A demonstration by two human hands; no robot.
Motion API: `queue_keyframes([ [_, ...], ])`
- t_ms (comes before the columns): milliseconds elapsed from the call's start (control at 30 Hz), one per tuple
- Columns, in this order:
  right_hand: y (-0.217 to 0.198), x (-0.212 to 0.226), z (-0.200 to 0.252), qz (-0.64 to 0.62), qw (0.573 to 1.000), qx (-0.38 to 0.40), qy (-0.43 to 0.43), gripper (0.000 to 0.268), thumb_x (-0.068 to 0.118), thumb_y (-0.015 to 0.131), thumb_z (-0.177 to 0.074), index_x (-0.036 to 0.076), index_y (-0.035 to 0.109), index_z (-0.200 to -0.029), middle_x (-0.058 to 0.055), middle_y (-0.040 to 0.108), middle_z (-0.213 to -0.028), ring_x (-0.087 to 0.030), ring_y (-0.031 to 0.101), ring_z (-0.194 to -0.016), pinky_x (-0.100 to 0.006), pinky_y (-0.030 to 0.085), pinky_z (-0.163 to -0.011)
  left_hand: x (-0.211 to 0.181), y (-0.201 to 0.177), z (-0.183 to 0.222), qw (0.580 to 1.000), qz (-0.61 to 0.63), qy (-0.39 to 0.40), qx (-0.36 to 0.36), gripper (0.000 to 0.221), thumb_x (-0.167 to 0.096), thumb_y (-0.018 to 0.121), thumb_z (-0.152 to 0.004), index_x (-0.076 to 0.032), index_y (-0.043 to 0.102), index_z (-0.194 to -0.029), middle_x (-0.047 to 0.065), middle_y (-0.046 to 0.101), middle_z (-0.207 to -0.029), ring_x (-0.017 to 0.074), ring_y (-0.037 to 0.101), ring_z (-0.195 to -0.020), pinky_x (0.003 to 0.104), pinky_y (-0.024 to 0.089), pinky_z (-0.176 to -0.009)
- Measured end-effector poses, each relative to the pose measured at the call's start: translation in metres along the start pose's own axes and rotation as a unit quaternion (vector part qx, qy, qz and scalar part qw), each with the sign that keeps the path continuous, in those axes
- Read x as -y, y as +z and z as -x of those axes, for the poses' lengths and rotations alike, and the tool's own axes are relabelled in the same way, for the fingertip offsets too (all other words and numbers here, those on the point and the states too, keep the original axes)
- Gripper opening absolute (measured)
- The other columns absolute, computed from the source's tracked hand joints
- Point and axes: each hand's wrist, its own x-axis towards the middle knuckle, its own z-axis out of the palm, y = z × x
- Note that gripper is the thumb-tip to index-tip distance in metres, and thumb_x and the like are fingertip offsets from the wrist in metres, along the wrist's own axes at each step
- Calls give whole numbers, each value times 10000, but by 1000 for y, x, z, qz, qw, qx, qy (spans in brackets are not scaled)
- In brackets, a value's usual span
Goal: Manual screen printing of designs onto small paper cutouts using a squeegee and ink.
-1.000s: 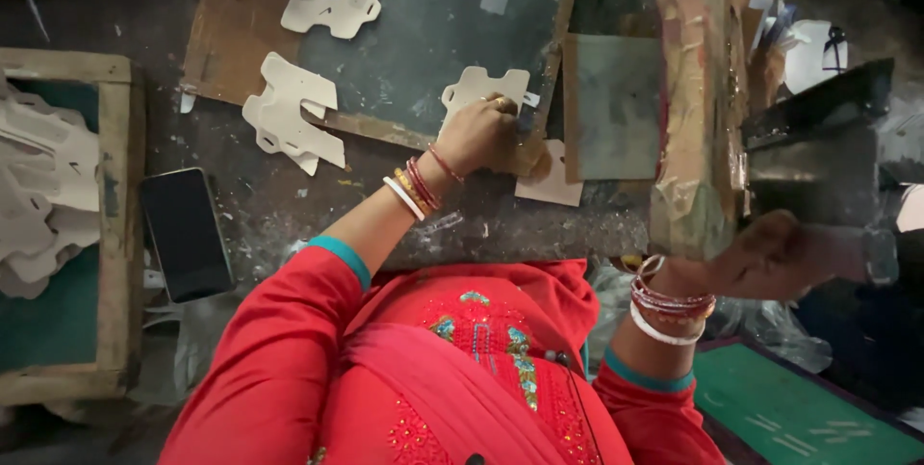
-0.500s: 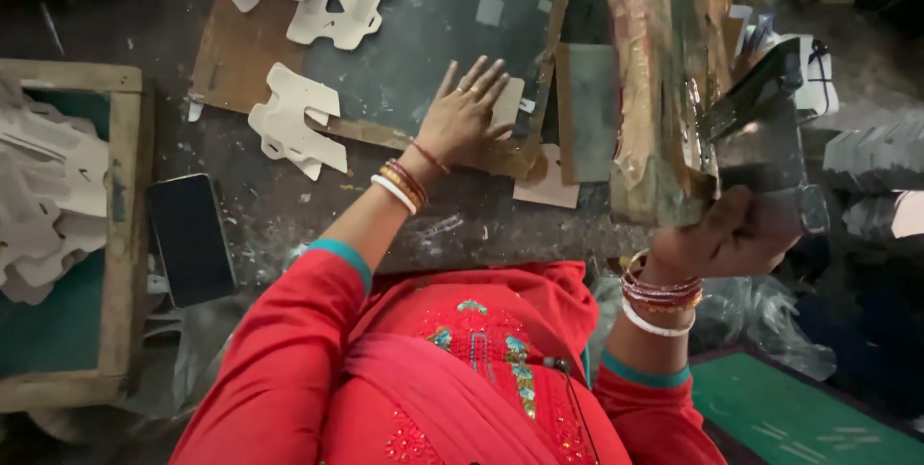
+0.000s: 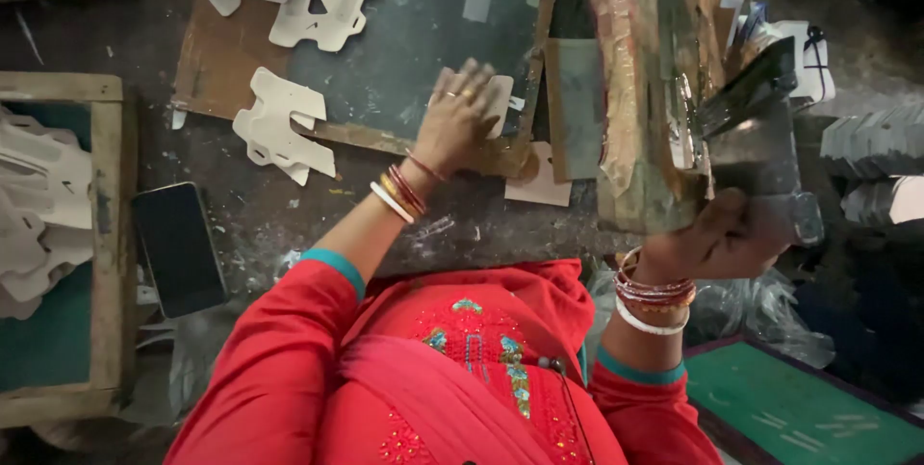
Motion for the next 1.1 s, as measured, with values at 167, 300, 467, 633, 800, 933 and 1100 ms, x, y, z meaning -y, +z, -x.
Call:
queue_keyframes([
  [167,2,4,0,21,1000,6,19,430,366,636,-1089,-56,661,-1008,-130,658,-902,-229,585,-798,-379,470,-689,-44,-14,32,995,-29,66,73,620,-467,639,-948,-120,534,-1450,152,527,-1500,330,481,-1377,547,225,-1191],
  [300,8,21,-10,-3,1000,1,-23,453,355,634,-1125,-97,644,-1100,-163,658,-994,-253,598,-842,-393,494,-769,-96,-30,74,955,136,175,197,708,-488,682,-892,-130,518,-1480,142,613,-1382,352,536,-1310,499,329,-1185],
  [467,9,27,28,-58,992,114,10,270,210,691,-1052,-55,646,-1083,-190,696,-1052,-286,674,-914,-384,550,-831,-86,-81,103,807,482,2,340,511,-367,618,-955,-108,615,-1396,87,777,-1162,279,767,-1052,377,576,-967],
  [633,45,59,49,-128,890,435,-43,264,49,634,-916,84,702,-1169,-205,713,-1237,-367,722,-1096,-409,581,-930,-35,-123,132,934,264,-234,62,438,-434,721,-892,-22,663,-1029,192,728,-908,338,716,-804,429,560,-754],
  [800,117,33,43,-61,787,609,-71,325,110,677,-890,127,721,-1211,-125,726,-1206,-337,713,-1047,-413,575,-860,-6,-104,150,949,69,-292,95,643,-582,846,-699,-7,628,-885,222,700,-769,411,689,-741,492,551,-662],
  [933,181,13,33,9,742,664,-95,257,188,720,-956,170,741,-1211,-84,742,-1086,-320,706,-948,-440,556,-755,8,-100,147,962,-50,-214,160,701,-684,856,-608,-45,654,-814,201,707,-762,404,706,-763,491,561,-673],
  [1100,180,-9,83,-41,790,601,-114,341,118,711,-907,195,734,-1239,-76,730,-1201,-305,702,-1056,-412,568,-866,8,-108,144,964,-51,-205,161,690,-716,835,-562,-77,687,-778,166,715,-735,376,718,-743,475,562,-656],
])
